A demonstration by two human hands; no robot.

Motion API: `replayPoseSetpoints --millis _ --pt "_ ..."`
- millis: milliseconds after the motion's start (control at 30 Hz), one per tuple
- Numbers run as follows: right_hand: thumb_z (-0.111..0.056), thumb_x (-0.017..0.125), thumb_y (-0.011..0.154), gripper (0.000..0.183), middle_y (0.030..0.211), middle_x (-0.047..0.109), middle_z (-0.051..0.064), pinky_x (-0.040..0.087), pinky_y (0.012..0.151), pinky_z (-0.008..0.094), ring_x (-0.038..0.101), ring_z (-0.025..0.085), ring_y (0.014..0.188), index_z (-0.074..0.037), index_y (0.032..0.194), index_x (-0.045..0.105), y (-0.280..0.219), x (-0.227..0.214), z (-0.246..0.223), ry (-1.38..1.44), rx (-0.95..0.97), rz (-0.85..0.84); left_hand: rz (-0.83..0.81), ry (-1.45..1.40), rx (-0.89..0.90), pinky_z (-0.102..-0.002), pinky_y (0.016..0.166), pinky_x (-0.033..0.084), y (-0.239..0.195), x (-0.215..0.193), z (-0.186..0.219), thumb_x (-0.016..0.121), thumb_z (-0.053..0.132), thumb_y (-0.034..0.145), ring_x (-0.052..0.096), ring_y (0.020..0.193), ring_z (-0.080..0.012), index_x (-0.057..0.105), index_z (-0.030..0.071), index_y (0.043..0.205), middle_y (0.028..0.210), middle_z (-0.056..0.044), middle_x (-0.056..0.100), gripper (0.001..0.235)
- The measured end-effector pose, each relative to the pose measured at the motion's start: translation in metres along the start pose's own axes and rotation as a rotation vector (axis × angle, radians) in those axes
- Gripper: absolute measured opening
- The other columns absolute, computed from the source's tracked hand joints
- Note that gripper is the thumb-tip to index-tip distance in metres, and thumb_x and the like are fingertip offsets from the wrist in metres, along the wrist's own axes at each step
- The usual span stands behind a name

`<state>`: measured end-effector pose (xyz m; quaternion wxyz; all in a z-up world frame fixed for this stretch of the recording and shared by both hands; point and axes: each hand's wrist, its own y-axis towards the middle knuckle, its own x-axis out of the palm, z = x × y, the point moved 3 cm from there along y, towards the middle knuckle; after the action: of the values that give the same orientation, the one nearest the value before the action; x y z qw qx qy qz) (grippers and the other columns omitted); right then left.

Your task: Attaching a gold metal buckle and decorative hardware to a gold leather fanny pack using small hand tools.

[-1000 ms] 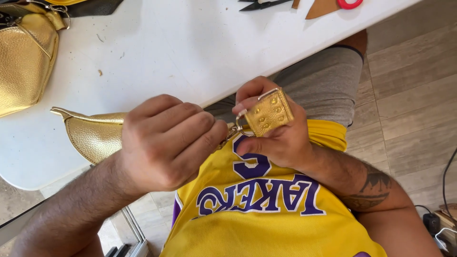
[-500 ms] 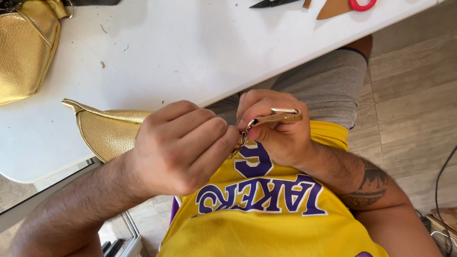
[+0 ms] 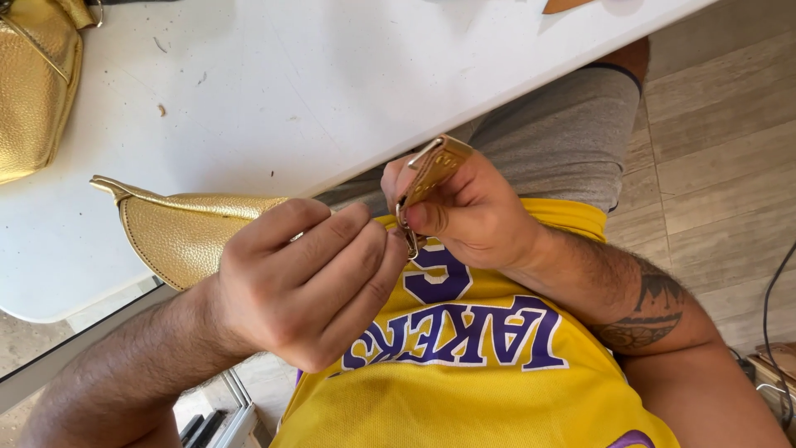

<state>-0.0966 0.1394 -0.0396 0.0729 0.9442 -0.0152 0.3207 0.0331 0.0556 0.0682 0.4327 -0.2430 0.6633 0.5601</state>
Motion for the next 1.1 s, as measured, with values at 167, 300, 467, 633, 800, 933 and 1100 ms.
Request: replayPoseSetpoints --millis 167,300,467,633,800,933,1100 --pt "-0.031 0.066 0.1 0.024 0.083 0.045 -0.004 0.032 0.069 0.025 0.039 0.008 0.076 -0.012 0.092 0.054 -0.002 -0.001 0.004 0.059 0.08 -0.007 0.023 -0.001 0.027 -0.028 0.058 0.044 -0.002 0.004 0.001 0.064 -0.002 0.098 0.07 0.073 -0.0225 0.07 0.002 0.085 0.081 -0.009 0.067 0.015" --pt "-0.025 0.067 0.1 0.019 0.084 0.048 -0.006 0.035 0.071 0.023 0.042 0.006 0.077 -0.01 0.095 0.057 -0.007 -0.004 0.013 0.127 0.147 -0.008 0.007 0.017 0.07 -0.028 0.059 0.045 -0.003 0.005 0.001 0.059 -0.001 0.098 0.07 0.073 -0.023 0.07 0.001 0.086 0.081 -0.01 0.067 0.017" --pt "-0.032 0.068 0.098 0.025 0.081 0.047 -0.008 0.032 0.067 0.023 0.039 0.005 0.074 -0.012 0.091 0.054 -0.005 -0.003 0.012 0.105 0.192 -0.029 0.01 0.032 0.107 -0.028 0.059 0.046 -0.003 0.008 0.001 0.056 0.0 0.098 0.069 0.073 -0.0228 0.071 0.001 0.087 0.08 -0.009 0.066 0.019" --pt "-0.017 0.072 0.102 0.024 0.103 0.067 0.001 0.051 0.09 0.025 0.062 0.011 0.097 -0.002 0.119 0.064 -0.015 -0.007 0.027 0.477 0.277 -0.032 0.016 0.049 0.143 -0.025 0.062 0.05 0.001 0.008 0.0 0.059 -0.004 0.098 0.078 0.081 -0.0241 0.073 0.001 0.089 0.085 -0.01 0.072 0.017" --pt "-0.015 0.062 0.105 0.022 0.11 0.068 0.005 0.051 0.095 0.027 0.062 0.013 0.103 0.002 0.12 0.063 -0.021 0.002 0.031 0.402 0.188 0.073 0.057 -0.002 0.074 -0.027 0.062 0.046 -0.007 0.011 -0.003 0.062 -0.002 0.098 0.079 0.082 -0.0254 0.072 0.001 0.092 0.087 -0.01 0.074 0.012" --pt "-0.033 0.061 0.11 0.037 0.116 0.068 0.005 0.054 0.104 0.028 0.065 0.014 0.11 -0.001 0.128 0.061 -0.021 0.007 0.024 0.172 0.097 0.038 0.069 0.007 0.04 -0.029 0.065 0.037 -0.008 0.008 -0.002 0.062 -0.003 0.098 0.081 0.084 -0.0213 0.07 0.005 0.092 0.086 -0.006 0.074 0.013" --pt "-0.042 0.056 0.108 0.035 0.1 0.063 -0.002 0.049 0.086 0.027 0.058 0.01 0.093 -0.008 0.111 0.066 -0.019 0.007 0.017 -0.095 0.084 0.039 0.061 -0.044 -0.07 -0.031 0.064 0.036 -0.014 0.007 0.008 0.066 -0.004 0.097 0.072 0.075 -0.0171 0.07 0.003 0.087 0.092 -0.007 0.067 0.013"
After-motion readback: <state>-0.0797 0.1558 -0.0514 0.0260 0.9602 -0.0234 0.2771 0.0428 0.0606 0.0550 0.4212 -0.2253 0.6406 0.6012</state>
